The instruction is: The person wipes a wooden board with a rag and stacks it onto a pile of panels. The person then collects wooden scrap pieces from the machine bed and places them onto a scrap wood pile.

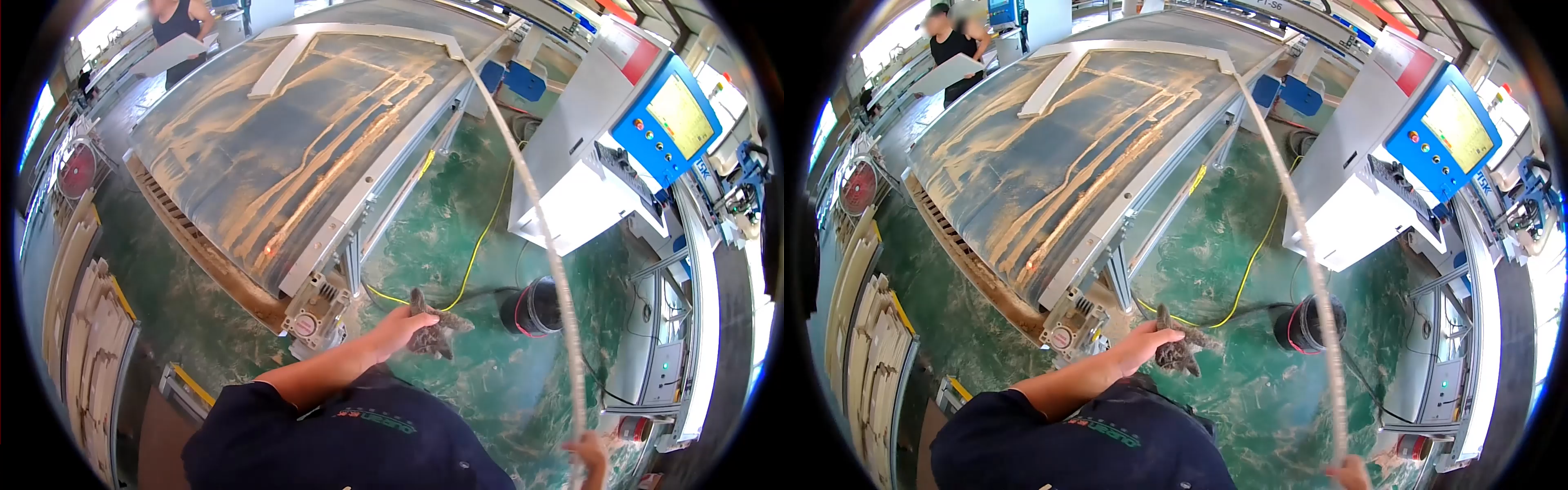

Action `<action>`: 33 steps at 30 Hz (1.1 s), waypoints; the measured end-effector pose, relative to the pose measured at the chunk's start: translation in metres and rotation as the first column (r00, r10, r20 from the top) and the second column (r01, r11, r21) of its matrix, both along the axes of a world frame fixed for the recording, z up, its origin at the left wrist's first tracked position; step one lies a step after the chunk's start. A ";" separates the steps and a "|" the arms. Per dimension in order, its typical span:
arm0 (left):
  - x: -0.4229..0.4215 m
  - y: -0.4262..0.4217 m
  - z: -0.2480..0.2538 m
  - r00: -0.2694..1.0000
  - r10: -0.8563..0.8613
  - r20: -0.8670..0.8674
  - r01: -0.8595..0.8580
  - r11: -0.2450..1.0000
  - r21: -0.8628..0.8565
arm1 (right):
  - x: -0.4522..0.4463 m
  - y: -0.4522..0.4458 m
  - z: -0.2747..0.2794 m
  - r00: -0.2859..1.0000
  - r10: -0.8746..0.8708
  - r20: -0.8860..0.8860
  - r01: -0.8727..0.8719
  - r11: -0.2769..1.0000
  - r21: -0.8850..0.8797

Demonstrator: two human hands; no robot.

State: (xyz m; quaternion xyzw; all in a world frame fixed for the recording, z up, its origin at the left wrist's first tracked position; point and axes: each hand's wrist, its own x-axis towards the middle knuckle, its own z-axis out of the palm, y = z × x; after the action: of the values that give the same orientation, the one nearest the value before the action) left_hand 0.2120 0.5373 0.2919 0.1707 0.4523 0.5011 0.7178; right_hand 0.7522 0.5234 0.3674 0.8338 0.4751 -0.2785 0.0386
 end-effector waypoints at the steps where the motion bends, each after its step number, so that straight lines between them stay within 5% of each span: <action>1: 0.005 0.001 0.003 1.000 -0.019 0.016 0.018 1.000 0.009 | -0.004 -0.015 -0.023 0.968 -0.025 -0.250 -0.003 0.994 -0.110; 4: 0.026 0.000 0.002 0.997 -0.026 -0.076 0.031 0.998 0.063 | -0.018 -0.045 -0.103 0.526 -0.245 -0.814 -0.083 0.938 -0.335; 7: 0.041 -0.006 -0.003 0.999 -0.029 -0.040 0.030 0.999 0.025 | -0.059 -0.072 -0.120 -0.023 -0.496 -0.868 -0.035 0.868 -0.496; 8: 0.044 -0.009 0.000 0.999 -0.025 -0.040 0.026 1.000 0.016 | -0.086 -0.080 -0.113 0.059 -0.564 -0.824 0.275 0.802 -0.530; 11: 0.051 -0.018 0.012 0.999 -0.023 -0.031 0.022 1.000 -0.007 | -0.083 -0.077 -0.133 0.550 -0.304 -0.778 0.114 0.950 -0.291; 13: 0.056 -0.023 0.017 1.000 -0.018 -0.012 0.018 1.000 -0.016 | -0.066 -0.076 -0.161 0.759 -0.036 -0.650 0.113 0.990 0.078; 14: 0.059 -0.024 0.018 1.000 -0.023 -0.015 0.023 1.000 -0.018 | -0.043 -0.075 -0.173 0.925 0.231 -0.302 -0.113 0.925 0.362; 15: 0.062 -0.024 0.017 0.999 -0.029 -0.018 0.028 0.999 -0.018 | -0.040 -0.070 -0.160 0.910 0.391 0.138 -0.403 0.757 0.515; 17: 0.068 -0.024 0.014 0.999 -0.041 -0.031 0.041 0.999 -0.010 | -0.035 -0.053 -0.115 0.815 0.141 0.561 -0.501 0.657 0.563; 21: 0.081 -0.025 0.015 0.996 -0.044 -0.080 0.043 0.999 -0.004 | 0.032 -0.010 -0.053 0.698 -0.140 0.702 -0.596 0.431 0.678; 24: 0.089 -0.030 0.020 0.997 0.002 -0.081 -0.002 1.000 0.000 | 0.031 0.003 -0.029 0.608 -0.144 0.781 -0.698 0.372 0.612; 27: 0.090 -0.032 0.006 0.998 0.034 -0.052 -0.034 0.999 0.003 | 0.047 -0.006 -0.071 0.920 0.156 0.360 -0.357 0.714 0.602; 28: 0.091 -0.033 -0.001 0.999 0.033 -0.043 -0.033 0.999 -0.003 | 0.044 -0.010 -0.077 0.968 0.245 0.050 -0.235 0.823 0.517; 29: 0.093 -0.034 -0.006 0.998 0.033 -0.047 -0.033 0.999 -0.010 | 0.038 -0.018 -0.082 0.926 0.256 -0.276 -0.139 0.914 0.381; 33: 0.093 -0.033 -0.012 0.999 0.022 -0.046 -0.023 0.999 -0.033 | 0.002 -0.030 -0.088 0.671 -0.120 -0.731 0.036 0.991 -0.130</action>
State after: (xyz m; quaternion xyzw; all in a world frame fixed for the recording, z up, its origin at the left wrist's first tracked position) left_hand 0.3054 0.5039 0.2804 0.1650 0.4787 0.4975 0.7043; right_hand 0.7545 0.4935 0.2797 0.6672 0.3988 -0.6167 -0.1248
